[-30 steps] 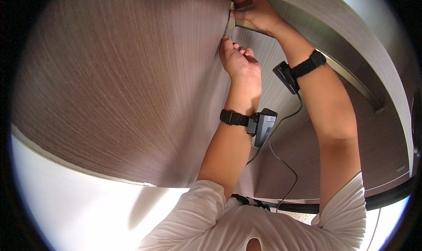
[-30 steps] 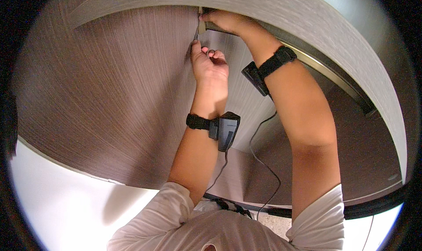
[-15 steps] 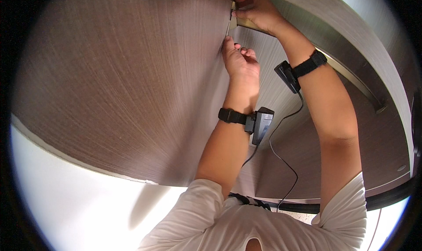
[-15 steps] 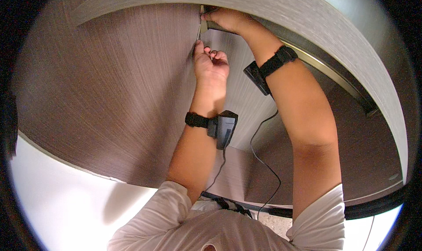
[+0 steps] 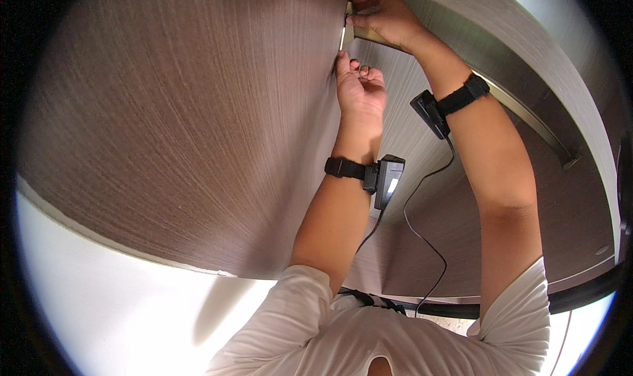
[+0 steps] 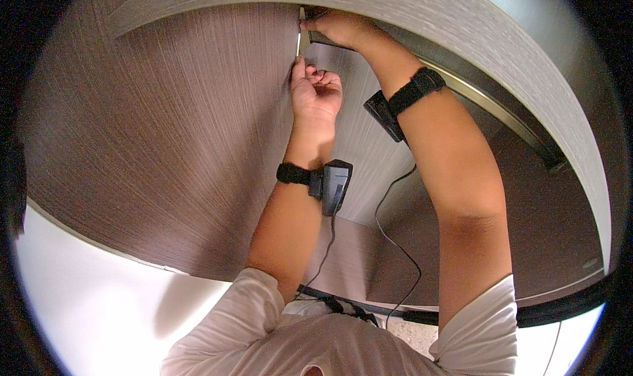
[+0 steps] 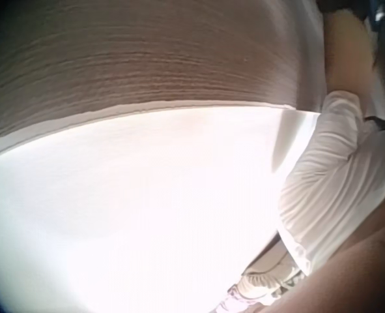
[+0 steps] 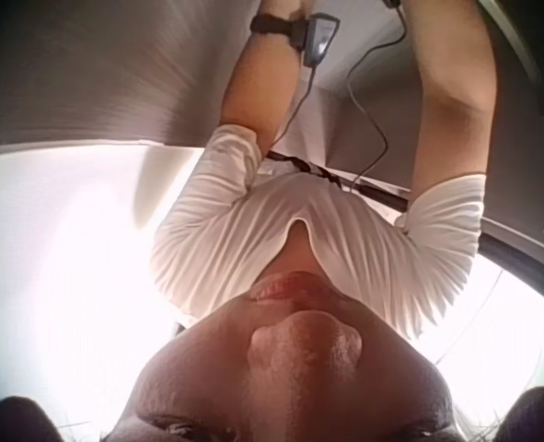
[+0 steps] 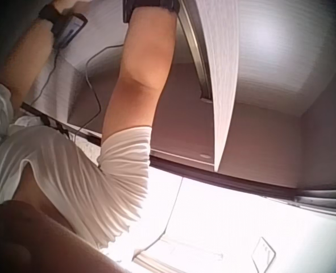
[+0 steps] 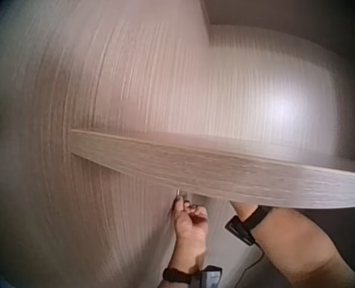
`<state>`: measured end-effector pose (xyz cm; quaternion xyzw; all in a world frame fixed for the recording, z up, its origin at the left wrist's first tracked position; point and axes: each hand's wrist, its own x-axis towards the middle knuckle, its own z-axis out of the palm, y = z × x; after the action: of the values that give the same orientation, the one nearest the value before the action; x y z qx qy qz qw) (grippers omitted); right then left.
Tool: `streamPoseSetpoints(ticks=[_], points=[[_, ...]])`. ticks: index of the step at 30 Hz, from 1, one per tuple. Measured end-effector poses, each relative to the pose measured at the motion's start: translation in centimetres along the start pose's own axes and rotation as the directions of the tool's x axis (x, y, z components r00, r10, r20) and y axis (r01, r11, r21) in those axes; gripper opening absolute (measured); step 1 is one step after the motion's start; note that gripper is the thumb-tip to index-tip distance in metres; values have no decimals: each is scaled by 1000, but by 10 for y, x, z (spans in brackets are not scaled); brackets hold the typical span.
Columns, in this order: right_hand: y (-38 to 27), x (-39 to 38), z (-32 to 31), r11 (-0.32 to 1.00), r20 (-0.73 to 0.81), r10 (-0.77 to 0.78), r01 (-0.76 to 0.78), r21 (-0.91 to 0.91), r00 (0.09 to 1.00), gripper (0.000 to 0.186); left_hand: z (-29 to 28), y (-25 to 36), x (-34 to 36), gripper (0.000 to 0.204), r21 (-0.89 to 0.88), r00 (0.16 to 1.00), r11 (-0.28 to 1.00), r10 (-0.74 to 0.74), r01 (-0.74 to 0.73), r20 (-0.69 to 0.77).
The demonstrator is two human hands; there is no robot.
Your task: The person repairs a wardrobe by reaching inside a shelf to manipulate a metal rod and a small plastic component.
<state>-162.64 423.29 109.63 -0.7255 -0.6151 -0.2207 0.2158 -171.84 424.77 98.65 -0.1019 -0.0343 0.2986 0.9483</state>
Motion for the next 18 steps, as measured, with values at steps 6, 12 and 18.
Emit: streamPoseSetpoints(ticks=[6,12,18], points=[[-4,-1,-1,995,18,6,-8,98,1000,43,-6,5,8,32,-13,995,998,-66,67,70],[-11,-2,-4,999,-13,-52,52,8,999,40,-2,9,6,32,-35,993,994,-99,102,64],[-11,1,-1,994,36,-21,17,106,999,39,-1,13,6,28,-10,993,996,-93,94,75]])
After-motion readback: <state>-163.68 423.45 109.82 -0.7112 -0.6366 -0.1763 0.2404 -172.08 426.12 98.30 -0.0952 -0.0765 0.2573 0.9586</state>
